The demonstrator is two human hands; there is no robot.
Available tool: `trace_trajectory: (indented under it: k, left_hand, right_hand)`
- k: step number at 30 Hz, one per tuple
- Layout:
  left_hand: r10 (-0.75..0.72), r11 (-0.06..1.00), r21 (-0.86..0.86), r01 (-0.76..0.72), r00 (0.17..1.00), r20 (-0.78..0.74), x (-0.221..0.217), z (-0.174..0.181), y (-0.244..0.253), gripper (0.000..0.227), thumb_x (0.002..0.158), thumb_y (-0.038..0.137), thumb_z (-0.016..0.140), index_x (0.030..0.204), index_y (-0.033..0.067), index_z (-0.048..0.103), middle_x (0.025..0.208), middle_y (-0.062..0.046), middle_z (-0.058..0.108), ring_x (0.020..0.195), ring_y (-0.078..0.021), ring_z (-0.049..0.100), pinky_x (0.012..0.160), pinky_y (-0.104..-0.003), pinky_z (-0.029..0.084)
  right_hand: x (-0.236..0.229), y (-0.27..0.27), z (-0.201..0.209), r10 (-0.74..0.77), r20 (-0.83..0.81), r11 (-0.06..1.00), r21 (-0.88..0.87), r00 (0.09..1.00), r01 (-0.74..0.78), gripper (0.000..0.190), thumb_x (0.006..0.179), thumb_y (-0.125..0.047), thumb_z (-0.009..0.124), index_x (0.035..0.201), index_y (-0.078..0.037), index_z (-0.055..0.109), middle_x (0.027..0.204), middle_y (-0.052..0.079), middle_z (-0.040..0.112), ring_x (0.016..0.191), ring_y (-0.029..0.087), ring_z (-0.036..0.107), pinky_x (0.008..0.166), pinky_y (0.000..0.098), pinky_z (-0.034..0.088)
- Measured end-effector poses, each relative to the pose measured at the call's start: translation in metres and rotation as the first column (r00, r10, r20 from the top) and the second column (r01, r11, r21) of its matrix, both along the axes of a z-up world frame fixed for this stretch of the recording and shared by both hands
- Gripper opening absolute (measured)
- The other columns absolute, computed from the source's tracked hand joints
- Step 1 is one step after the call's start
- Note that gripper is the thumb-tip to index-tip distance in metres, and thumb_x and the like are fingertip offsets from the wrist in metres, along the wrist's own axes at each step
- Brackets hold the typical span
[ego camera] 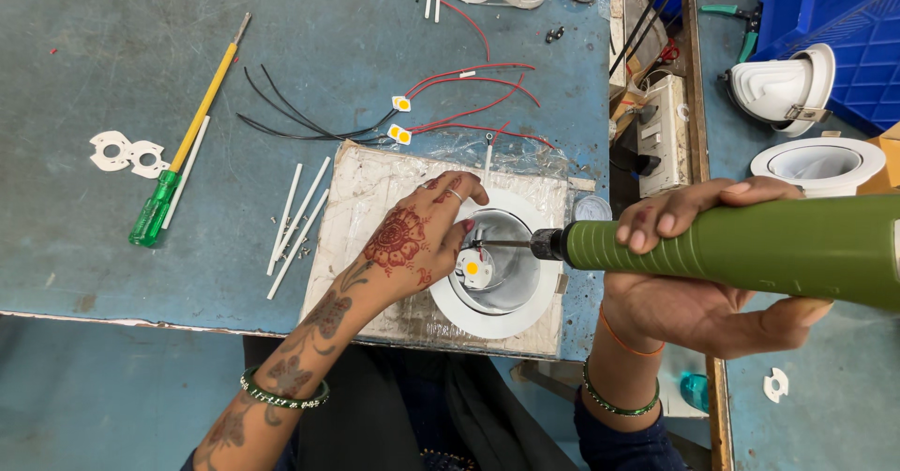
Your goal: The person assembles LED light fixtures by inserting LED modules into white housings, connecting wires, and securing components with a power drill. The person handles multiple housings and uses a green power drill to fasten parts.
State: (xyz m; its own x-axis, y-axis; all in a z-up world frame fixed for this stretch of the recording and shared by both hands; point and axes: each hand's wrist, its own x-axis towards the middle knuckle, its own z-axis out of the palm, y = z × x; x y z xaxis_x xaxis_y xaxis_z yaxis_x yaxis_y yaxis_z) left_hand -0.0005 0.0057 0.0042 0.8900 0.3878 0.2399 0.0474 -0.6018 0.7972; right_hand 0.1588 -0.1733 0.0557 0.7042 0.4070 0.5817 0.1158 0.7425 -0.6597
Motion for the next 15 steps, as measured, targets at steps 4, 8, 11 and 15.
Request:
trace_trajectory:
  k: [4, 8, 11, 15]
  left_hand:
    - [0.008, 0.997, 0.073, -0.001, 0.995, -0.095, 0.011, -0.005, 0.001, 0.05, 0.076, -0.001, 0.067, 0.123, 0.0083, 0.051, 0.123, -0.015, 0.061, 0.115, -0.0384, 0.061, 0.093, -0.047, 0.05]
    - [0.04, 0.951, 0.309, 0.024, 0.979, -0.199, 0.04, -0.016, -0.002, 0.076, 0.062, 0.002, 0.071, 0.134, 0.0037, 0.045, 0.125, -0.02, 0.06, 0.111, -0.0391, 0.062, 0.094, -0.054, 0.047]
    - [0.028, 0.889, 0.431, 0.159, 0.917, -0.397, 0.062, -0.028, -0.003, 0.086, 0.07, 0.004, 0.068, 0.148, 0.002, 0.033, 0.131, -0.023, 0.057, 0.108, -0.0357, 0.063, 0.089, -0.051, 0.048]
    - [0.022, 0.853, 0.447, 0.269, 0.838, -0.546, 0.077, -0.053, -0.008, 0.088, 0.08, 0.002, 0.061, 0.16, 0.0038, 0.023, 0.136, -0.022, 0.054, 0.106, -0.0319, 0.065, 0.085, -0.043, 0.05]
  right_hand:
    - [0.0, 0.0, -0.002, 0.011, -0.009, 1.0, -0.002, 1.0, -0.011, 0.078, 0.101, -0.076, 0.035, 0.113, 0.001, 0.045, 0.077, 0.019, 0.052, 0.053, 0.023, 0.05, 0.053, 0.0334, 0.049]
    - [0.002, -0.003, -0.002, -0.058, 0.03, 0.998, -0.031, 0.998, 0.059, 0.079, 0.095, -0.076, 0.036, 0.111, 0.001, 0.044, 0.073, 0.016, 0.048, 0.055, 0.024, 0.047, 0.054, 0.0342, 0.045]
    - [0.004, -0.006, 0.002, -0.078, 0.031, 0.997, -0.026, 0.996, 0.079, 0.08, 0.095, -0.076, 0.035, 0.11, 0.002, 0.044, 0.071, 0.016, 0.046, 0.056, 0.024, 0.046, 0.055, 0.0338, 0.044]
    - [0.008, -0.011, 0.004, -0.107, 0.056, 0.992, -0.06, 0.993, 0.11, 0.079, 0.097, -0.077, 0.037, 0.112, 0.001, 0.044, 0.073, 0.018, 0.048, 0.053, 0.023, 0.046, 0.054, 0.0336, 0.044]
